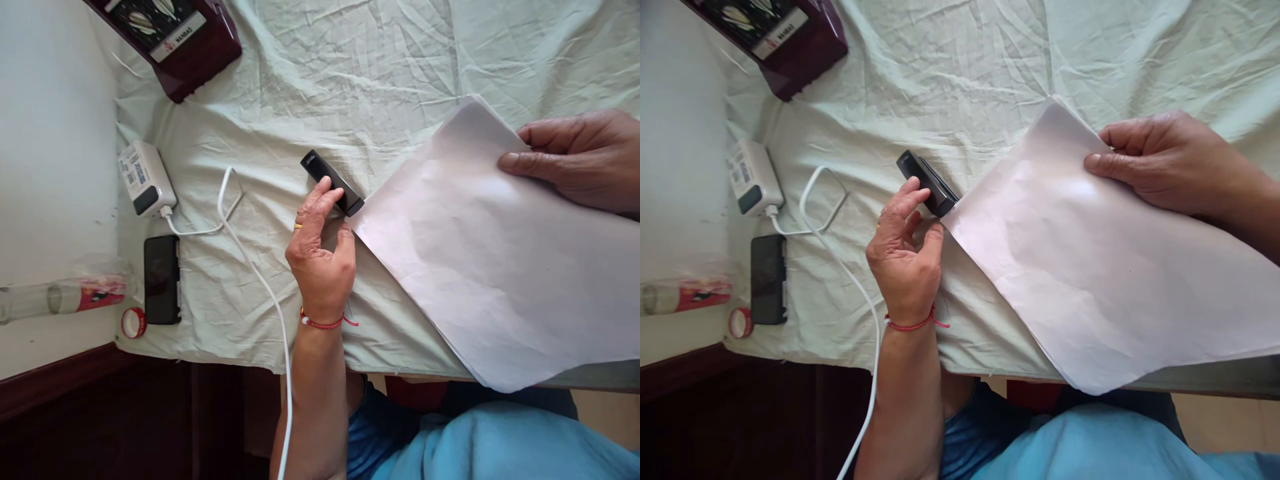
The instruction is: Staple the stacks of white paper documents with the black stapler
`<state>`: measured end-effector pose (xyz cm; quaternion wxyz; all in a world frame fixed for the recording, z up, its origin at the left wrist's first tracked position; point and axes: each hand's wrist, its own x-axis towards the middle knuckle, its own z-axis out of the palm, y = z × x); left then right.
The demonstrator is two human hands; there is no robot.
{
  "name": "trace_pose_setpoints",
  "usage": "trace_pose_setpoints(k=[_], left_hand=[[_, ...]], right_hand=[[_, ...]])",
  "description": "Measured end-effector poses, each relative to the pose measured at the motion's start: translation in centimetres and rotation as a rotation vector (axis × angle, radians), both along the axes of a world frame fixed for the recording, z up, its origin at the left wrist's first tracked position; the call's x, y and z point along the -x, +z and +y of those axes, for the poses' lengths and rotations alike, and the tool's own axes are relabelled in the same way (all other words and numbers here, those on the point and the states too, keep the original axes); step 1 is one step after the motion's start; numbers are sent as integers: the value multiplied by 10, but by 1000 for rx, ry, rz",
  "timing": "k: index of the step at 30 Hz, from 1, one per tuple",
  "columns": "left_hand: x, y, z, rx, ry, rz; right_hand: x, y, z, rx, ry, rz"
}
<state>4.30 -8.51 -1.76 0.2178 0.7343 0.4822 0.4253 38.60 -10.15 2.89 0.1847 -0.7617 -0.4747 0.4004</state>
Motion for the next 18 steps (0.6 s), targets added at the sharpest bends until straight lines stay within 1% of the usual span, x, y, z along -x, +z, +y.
trace_pose_setpoints(k=[3,7,9,12,15,18], left_hand=[[-3,1,1,-49,13,45],[-7,-5,6,-173,36,144],[-7,-8,9,-201,36,182],[-7,-11,12,-203,40,204],[-4,-14,14,-181,51,183],[-2,-16,14,-132,41,152]], right_hand=[[-5,-2,1,49,24,1],[-5,-2,2,70,24,-54],[-3,-1,2,80,19,-59],[1,3,2,75,17,-62],[3,6,2,73,10,-61],[0,5,1,76,10,-58]])
